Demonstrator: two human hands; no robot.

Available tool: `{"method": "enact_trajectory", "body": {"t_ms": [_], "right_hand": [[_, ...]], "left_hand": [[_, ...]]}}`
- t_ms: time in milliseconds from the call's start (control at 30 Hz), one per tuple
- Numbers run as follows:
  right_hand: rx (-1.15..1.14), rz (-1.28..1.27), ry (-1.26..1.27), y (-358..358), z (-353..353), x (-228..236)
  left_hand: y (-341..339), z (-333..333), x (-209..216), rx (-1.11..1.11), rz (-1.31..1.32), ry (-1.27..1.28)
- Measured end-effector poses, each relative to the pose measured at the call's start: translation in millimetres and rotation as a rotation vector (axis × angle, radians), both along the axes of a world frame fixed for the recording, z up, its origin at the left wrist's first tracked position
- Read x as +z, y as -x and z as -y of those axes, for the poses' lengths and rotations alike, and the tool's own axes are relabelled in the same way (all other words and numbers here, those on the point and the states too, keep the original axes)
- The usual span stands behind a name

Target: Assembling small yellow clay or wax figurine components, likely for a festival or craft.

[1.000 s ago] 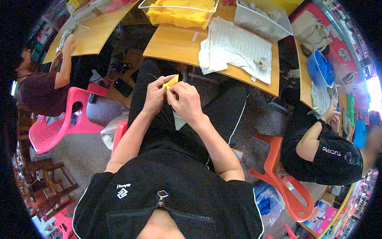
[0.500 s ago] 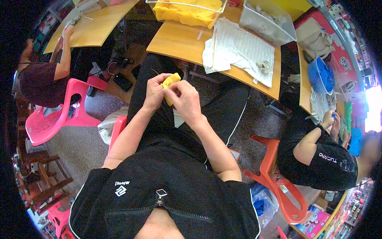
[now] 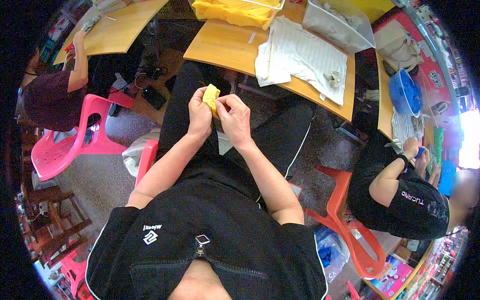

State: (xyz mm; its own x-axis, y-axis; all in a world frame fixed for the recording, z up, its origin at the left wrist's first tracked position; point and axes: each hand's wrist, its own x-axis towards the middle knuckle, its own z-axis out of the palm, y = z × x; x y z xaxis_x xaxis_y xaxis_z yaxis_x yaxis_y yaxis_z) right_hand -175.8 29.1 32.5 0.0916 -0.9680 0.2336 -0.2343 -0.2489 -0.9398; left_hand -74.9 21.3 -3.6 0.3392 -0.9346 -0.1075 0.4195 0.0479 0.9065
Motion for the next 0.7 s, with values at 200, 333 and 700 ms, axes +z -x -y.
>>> {"method": "enact_trajectory", "body": {"t_ms": [200, 333, 700], "right_hand": [[-0.105, -0.216, 0.184, 18, 17, -7], [-0.100, -0.199, 0.111, 36, 29, -24], [0.166, 0.058, -0.156, 32, 34, -31]], "left_hand": [[8, -8, -13, -0.079, 0.212, 0.039], [4, -9, -13, -0.252, 0.203, 0.072], [-17, -6, 8, -0.617, -0.355, -0.100]]}}
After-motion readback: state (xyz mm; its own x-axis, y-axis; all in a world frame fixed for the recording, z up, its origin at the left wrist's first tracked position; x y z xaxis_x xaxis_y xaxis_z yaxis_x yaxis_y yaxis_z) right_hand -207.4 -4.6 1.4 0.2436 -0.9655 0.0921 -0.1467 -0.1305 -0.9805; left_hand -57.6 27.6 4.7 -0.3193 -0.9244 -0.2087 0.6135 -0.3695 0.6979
